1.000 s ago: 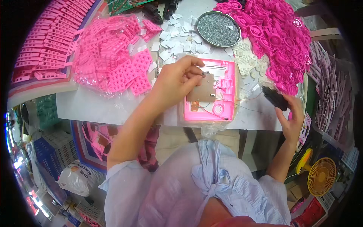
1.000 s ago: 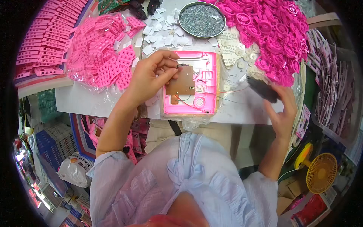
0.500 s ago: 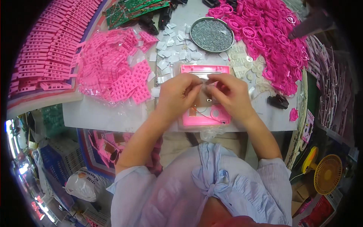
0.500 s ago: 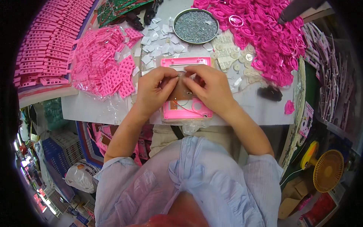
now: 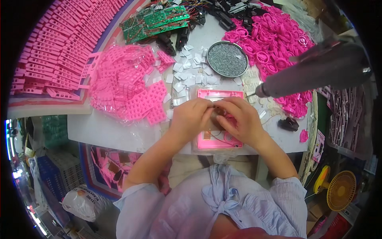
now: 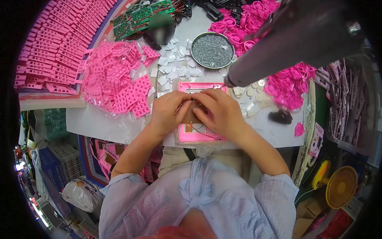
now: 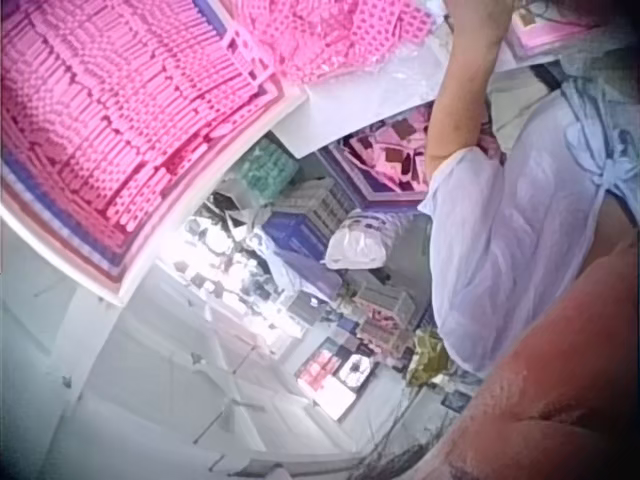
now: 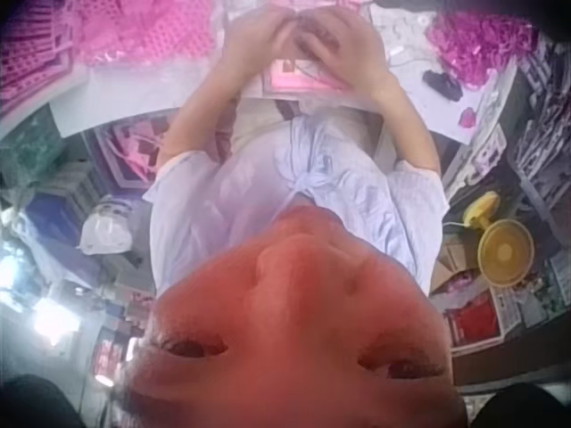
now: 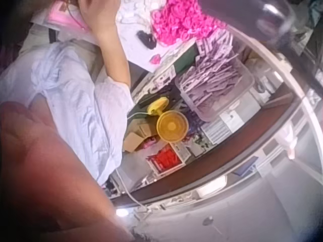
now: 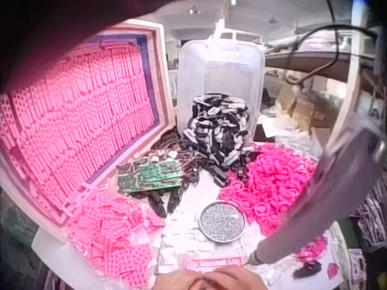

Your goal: Assembling internal components, including a circuit board and motor, into a pink toy housing using an electric screwdriver.

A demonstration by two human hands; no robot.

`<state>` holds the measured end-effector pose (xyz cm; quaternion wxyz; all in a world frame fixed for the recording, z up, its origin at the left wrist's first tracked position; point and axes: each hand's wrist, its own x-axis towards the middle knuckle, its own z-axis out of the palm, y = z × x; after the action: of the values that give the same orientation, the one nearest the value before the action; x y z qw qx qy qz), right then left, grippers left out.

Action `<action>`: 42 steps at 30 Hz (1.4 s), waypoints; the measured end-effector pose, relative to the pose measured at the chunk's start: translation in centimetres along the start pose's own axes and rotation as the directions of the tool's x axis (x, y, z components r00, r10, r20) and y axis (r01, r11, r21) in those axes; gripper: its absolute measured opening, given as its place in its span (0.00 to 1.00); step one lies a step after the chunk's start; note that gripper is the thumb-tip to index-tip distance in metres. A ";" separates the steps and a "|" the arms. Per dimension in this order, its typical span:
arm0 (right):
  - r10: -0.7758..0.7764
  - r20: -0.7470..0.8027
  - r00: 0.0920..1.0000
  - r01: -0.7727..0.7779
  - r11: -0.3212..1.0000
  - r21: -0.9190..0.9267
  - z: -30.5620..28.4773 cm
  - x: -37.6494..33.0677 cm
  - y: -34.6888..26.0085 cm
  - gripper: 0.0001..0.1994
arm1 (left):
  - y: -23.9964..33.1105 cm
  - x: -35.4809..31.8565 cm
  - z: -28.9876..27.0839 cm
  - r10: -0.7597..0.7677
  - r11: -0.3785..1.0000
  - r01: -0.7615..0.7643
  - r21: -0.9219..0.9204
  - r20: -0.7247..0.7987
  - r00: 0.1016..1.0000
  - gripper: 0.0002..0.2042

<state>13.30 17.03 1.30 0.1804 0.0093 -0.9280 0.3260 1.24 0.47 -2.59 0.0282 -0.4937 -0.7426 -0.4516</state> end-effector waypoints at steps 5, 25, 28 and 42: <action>0.004 0.024 1.000 -0.003 0.999 -0.042 -0.2 -0.5 -0.9 0.23 | 0.4 0.1 -0.6 -0.127 0.990 0.132 -0.054 0.081 0.989 0.08; 0.244 0.001 0.970 -0.241 0.957 0.163 -2.9 7.2 7.3 0.28 | -0.5 -0.5 -0.1 0.027 0.985 -0.021 -0.170 0.029 0.999 0.07; -0.277 -0.291 0.916 0.064 0.815 -0.575 -3.5 16.7 14.5 0.25 | 0.7 -0.4 -0.8 -0.184 0.952 0.207 -0.225 0.119 0.976 0.07; 0.160 -0.096 0.982 -0.171 0.977 -0.126 -4.6 11.8 7.7 0.25 | -0.1 -2.7 -1.3 -0.367 0.878 0.351 -0.324 0.013 0.930 0.07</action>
<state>2.72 27.12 4.04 0.1924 -0.0941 -0.9366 0.2772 1.97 -2.36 -3.22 -0.1183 -0.3340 -0.7370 -0.5755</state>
